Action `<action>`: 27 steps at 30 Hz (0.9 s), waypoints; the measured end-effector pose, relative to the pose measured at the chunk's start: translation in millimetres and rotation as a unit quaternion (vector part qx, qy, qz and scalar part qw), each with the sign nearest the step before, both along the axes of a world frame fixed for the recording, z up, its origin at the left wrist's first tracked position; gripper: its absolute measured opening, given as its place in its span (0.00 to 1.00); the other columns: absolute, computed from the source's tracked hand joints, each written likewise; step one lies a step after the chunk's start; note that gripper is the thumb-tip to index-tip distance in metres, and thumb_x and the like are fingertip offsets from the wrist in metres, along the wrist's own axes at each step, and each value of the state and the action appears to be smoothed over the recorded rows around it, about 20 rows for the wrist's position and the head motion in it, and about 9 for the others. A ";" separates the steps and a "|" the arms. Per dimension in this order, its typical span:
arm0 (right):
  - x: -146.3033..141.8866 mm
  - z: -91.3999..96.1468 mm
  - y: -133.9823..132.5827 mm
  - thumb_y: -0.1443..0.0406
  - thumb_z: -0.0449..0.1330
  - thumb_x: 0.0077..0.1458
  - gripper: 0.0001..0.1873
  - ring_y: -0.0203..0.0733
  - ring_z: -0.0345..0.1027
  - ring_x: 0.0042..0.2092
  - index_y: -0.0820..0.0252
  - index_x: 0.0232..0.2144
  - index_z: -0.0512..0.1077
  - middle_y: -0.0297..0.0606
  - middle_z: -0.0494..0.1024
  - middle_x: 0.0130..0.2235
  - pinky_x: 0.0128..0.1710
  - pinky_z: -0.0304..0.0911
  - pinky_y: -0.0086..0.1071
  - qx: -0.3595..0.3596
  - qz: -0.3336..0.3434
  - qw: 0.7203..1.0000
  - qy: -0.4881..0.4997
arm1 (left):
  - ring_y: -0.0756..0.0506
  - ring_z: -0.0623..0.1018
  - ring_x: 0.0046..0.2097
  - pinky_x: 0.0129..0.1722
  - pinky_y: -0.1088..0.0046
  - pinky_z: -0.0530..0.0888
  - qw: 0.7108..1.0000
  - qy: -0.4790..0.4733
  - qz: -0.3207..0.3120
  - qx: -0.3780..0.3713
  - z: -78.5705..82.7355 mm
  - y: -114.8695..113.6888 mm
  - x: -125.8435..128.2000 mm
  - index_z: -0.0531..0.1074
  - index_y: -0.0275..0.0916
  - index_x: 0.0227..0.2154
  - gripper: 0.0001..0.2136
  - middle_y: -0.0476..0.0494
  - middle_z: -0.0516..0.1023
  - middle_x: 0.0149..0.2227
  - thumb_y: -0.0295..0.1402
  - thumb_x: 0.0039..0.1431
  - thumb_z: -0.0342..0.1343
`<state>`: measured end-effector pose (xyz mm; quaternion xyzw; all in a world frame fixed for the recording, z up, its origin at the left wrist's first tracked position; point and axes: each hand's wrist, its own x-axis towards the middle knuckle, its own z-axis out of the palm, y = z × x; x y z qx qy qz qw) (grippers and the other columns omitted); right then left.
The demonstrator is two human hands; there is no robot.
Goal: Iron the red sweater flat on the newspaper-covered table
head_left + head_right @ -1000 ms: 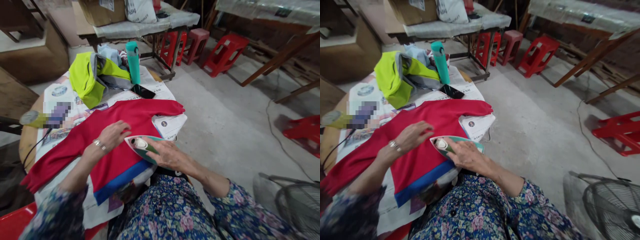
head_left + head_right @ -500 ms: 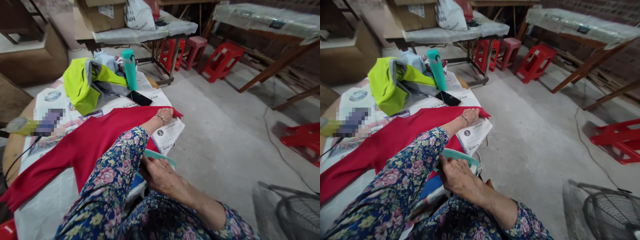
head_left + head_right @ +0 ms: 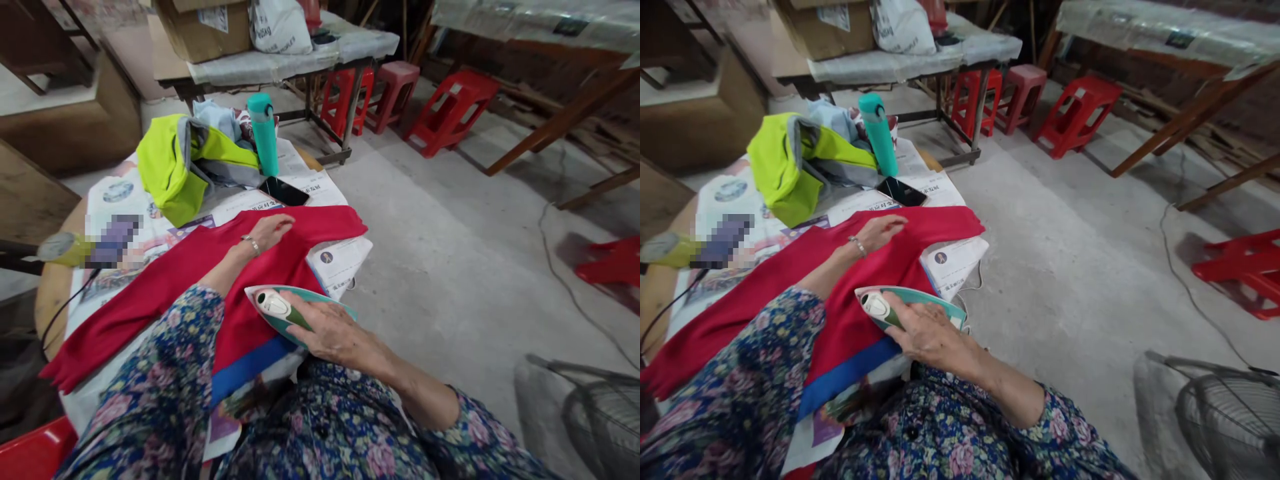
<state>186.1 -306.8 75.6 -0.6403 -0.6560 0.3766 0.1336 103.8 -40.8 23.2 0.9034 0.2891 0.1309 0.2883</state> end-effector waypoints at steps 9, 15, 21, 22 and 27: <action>53.6 -2.5 -18.6 0.63 0.62 0.66 0.37 0.49 0.81 0.46 0.51 0.75 0.66 0.43 0.85 0.56 0.47 0.79 0.45 0.034 -0.034 0.985 0.167 | 0.34 0.71 0.71 0.70 0.42 0.70 0.985 -0.050 0.034 0.162 -62.8 -86.5 -134.1 0.76 0.42 0.59 0.19 0.33 0.77 0.65 0.41 0.74 0.49; 71.8 14.3 -22.8 0.59 0.61 0.66 0.36 0.50 0.82 0.43 0.53 0.74 0.66 0.49 0.82 0.61 0.35 0.82 0.43 0.126 -0.200 0.963 0.130 | 0.31 0.75 0.62 0.65 0.45 0.71 0.978 0.057 -0.084 0.183 -70.4 -176.5 -104.9 0.73 0.41 0.65 0.33 0.30 0.76 0.63 0.55 0.63 0.64; 61.3 18.4 25.5 0.63 0.61 0.66 0.35 0.58 0.77 0.61 0.53 0.74 0.67 0.48 0.81 0.63 0.58 0.77 0.57 0.221 -0.181 0.956 0.063 | 0.38 0.80 0.53 0.53 0.59 0.80 0.978 0.063 -0.095 0.176 -84.7 -199.5 -93.3 0.77 0.41 0.53 0.13 0.36 0.80 0.50 0.32 0.68 0.57; 57.2 16.9 33.1 0.63 0.61 0.66 0.35 0.59 0.76 0.62 0.53 0.74 0.66 0.48 0.81 0.64 0.61 0.75 0.59 0.225 -0.169 0.958 0.056 | 0.38 0.81 0.52 0.52 0.60 0.80 0.978 0.054 -0.098 0.176 -85.1 -201.3 -96.6 0.77 0.41 0.52 0.12 0.36 0.80 0.49 0.31 0.68 0.56; 37.0 1.0 59.0 0.63 0.61 0.67 0.36 0.58 0.76 0.64 0.53 0.74 0.66 0.48 0.78 0.67 0.66 0.69 0.57 0.170 -0.108 0.979 0.036 | 0.40 0.82 0.48 0.49 0.63 0.81 0.986 0.032 -0.091 0.139 -80.3 -207.1 -112.3 0.75 0.43 0.51 0.12 0.40 0.80 0.44 0.33 0.68 0.54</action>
